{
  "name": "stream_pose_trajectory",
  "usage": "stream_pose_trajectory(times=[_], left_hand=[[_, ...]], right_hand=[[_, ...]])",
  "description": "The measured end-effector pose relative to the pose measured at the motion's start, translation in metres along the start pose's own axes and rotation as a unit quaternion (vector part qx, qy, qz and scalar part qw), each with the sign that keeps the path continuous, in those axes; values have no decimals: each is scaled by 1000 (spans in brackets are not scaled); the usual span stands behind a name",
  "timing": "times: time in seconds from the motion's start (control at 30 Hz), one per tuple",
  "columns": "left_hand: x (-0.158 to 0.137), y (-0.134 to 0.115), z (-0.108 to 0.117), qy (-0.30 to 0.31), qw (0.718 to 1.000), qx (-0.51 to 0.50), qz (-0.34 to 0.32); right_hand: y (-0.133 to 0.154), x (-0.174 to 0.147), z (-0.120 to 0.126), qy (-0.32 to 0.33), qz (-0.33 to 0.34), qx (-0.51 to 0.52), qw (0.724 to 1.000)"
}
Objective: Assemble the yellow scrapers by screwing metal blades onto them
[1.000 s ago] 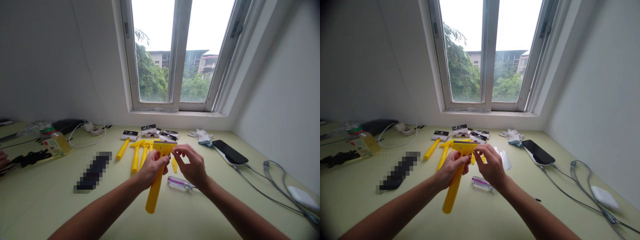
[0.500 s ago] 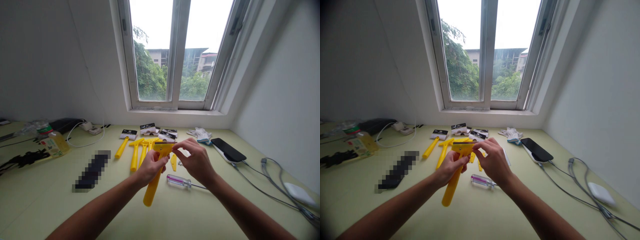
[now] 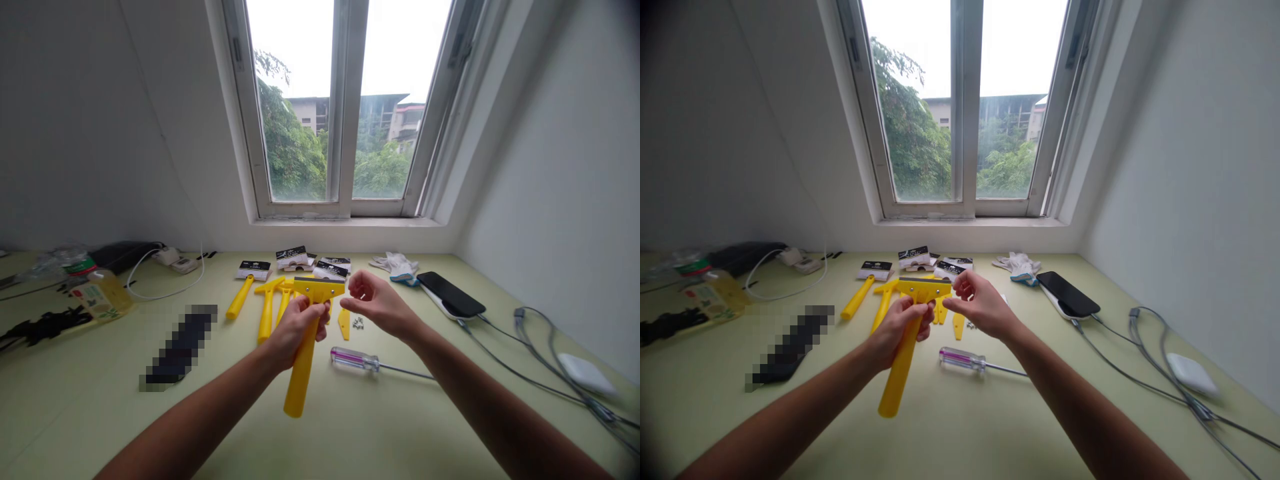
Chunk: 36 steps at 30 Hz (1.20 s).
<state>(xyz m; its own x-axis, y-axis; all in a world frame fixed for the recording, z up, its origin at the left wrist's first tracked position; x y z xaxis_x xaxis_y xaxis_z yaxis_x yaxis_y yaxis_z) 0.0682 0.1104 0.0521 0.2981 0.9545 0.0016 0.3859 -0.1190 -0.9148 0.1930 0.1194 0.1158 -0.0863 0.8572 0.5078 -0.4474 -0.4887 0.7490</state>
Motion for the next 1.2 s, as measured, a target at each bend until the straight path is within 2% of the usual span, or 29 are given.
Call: stream_pose_trajectory(times=[0.1, 0.23, 0.3, 0.37, 0.43, 0.53, 0.6, 0.67, 0.73, 0.8, 0.9, 1.2], left_hand=[[7, 2, 11, -28, 999, -23, 2], [11, 4, 18, -38, 999, -37, 4], [12, 4, 17, -29, 999, -35, 6], [11, 3, 17, -32, 999, -27, 5], [11, 0, 18, -43, 999, -20, 3], [10, -3, 17, -41, 999, -23, 4], [9, -2, 16, -39, 999, -25, 9], [9, 2, 17, -45, 999, -22, 18], [8, 7, 18, -53, 998, -15, 25], [8, 12, 18, -56, 998, -11, 33], [6, 15, 18, -59, 997, -14, 41], [3, 14, 15, -63, 997, -18, 46]], right_hand=[[-3, -3, 4, 24, 27, -116, 993], [-20, -33, -35, 203, 73, -235, 948], [-28, -50, -55, 260, 90, -281, 919], [-28, -59, -65, 288, 106, -315, 898], [-14, -58, -61, 288, 128, -301, 900], [25, -41, -19, 224, 145, -196, 943], [43, -28, 19, 177, 119, -115, 970], [57, -14, 59, 86, 98, 16, 991], [63, -5, 97, -40, 93, 154, 983], [60, -5, 121, -155, 104, 237, 953], [57, -8, 125, -235, 129, 258, 928], [60, -16, 103, -249, 157, 233, 927]])
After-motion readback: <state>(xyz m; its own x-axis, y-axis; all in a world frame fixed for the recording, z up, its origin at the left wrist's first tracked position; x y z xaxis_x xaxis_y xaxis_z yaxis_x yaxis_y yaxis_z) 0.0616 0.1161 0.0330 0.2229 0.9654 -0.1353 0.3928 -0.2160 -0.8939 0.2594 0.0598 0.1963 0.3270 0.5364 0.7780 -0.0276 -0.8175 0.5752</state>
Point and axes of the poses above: each hand's wrist, its own x-axis towards the middle knuckle, its own z-axis out of the back of the hand, y = z × x, the point moved 10 cm from there along x, towards the middle knuckle, and after that the axes turned 11 degrees about -y, right-handed, at the moved point
